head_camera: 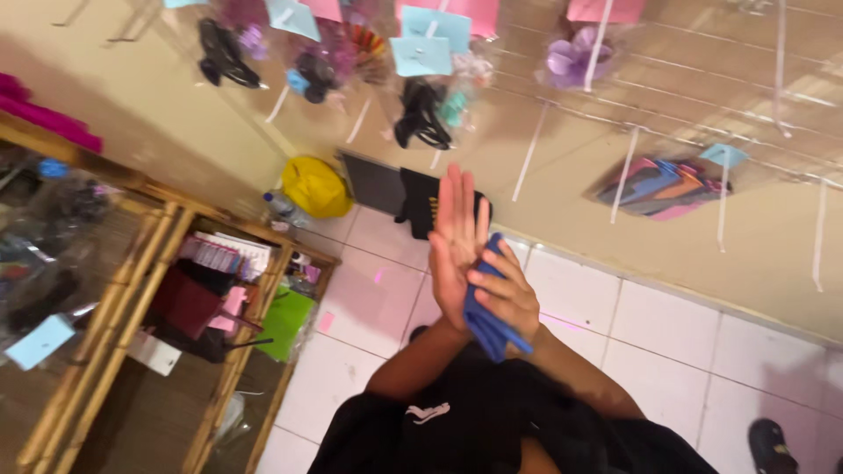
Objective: The person organizes various hair accessories in a store, picking them up from a shelf, inspecting them, and then hanging them back onto a wall rack.
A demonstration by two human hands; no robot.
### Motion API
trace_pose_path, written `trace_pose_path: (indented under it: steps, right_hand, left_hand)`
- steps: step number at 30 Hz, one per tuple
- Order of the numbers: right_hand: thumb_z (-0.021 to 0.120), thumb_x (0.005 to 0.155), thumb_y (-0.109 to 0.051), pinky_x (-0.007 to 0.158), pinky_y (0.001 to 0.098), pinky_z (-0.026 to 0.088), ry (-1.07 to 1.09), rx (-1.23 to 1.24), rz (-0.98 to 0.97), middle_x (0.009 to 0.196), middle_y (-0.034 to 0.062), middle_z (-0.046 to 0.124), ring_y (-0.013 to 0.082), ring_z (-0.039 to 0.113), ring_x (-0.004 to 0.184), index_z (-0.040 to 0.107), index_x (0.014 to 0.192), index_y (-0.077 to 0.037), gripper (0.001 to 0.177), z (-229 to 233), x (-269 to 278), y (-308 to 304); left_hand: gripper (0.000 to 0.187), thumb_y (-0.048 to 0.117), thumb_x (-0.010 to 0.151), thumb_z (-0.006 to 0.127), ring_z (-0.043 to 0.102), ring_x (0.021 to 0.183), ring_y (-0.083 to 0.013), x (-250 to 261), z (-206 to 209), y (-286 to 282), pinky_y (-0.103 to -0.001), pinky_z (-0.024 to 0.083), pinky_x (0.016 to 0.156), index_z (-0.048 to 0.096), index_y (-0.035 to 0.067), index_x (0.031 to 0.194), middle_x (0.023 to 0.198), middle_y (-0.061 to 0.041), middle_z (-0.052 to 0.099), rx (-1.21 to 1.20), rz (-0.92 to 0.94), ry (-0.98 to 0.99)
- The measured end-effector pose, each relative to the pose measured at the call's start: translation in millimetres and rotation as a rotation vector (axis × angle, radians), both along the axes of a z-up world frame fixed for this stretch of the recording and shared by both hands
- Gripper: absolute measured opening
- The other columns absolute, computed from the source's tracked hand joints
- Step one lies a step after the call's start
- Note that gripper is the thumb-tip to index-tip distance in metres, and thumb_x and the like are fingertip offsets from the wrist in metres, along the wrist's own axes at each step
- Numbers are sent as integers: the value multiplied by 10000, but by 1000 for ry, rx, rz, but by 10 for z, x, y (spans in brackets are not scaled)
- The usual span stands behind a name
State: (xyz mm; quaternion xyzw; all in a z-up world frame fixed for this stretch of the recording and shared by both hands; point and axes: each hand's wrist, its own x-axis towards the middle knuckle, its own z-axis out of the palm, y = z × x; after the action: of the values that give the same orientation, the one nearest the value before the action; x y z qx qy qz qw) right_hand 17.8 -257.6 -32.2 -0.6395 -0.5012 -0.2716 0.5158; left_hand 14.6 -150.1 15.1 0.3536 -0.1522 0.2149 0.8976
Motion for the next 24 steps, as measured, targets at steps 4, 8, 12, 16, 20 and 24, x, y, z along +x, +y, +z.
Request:
trace_pose_path:
  steps: [4,8,12,16,20,24]
  right_hand:
    - [733,902,-193,1033,661,432,-129,43,-124,1068,158,691,436,622,1059,645,1058,-82,210,-137,57,-349]
    - [689,991,-247,720,420,536,129,55,-332,906,80,635,259,635,758,617,1104,-60,230,-418,4,-904]
    - [553,1209,-315,772,387,506,1318,806,41,967,88,583,227,602,896,527,1186,18,334,-509,-54,-999]
    - [445,977,-456,989,449,529,1613,811,218,1335,120,602,294,639,1165,420,1435,-163,544,-24,-44,-637]
    - [431,1033,-469,1207,439,342,1511,732,358,1622,134,384,290,404,1488,262,1588,-40,721,145,-389,-239]
    - [415,1119,-475,1257,432,349,997,451,-20,1627,227,410,323,437,1496,323,1643,-56,677,-46,-672,148]
  left_hand:
    - [604,428,1101,267,366,1534,-359,93,-257,-239,-524,177,1333,307,77,1591,1672,-129,331,-411,-208,129]
    - [652,372,1289,214,646,890,-331,42,-489,-486,-505,425,980,596,-81,1018,866,-242,689,-576,-638,-90]
    - [609,365,1097,266,676,962,-397,67,-367,-468,-559,323,1313,606,-32,784,751,-189,665,-12,-487,-120]
    - [758,398,1207,153,750,977,-384,-65,-228,-428,-603,380,1246,687,13,831,817,-164,731,-411,-705,-237]
    - [667,359,1167,204,673,1195,-381,-143,-19,-154,-581,300,1256,752,-3,1050,1075,-171,759,659,140,-204]
    - [617,357,1158,213,623,1240,-430,-45,215,155,-598,262,1225,724,15,1201,1196,-128,749,1073,773,-256]
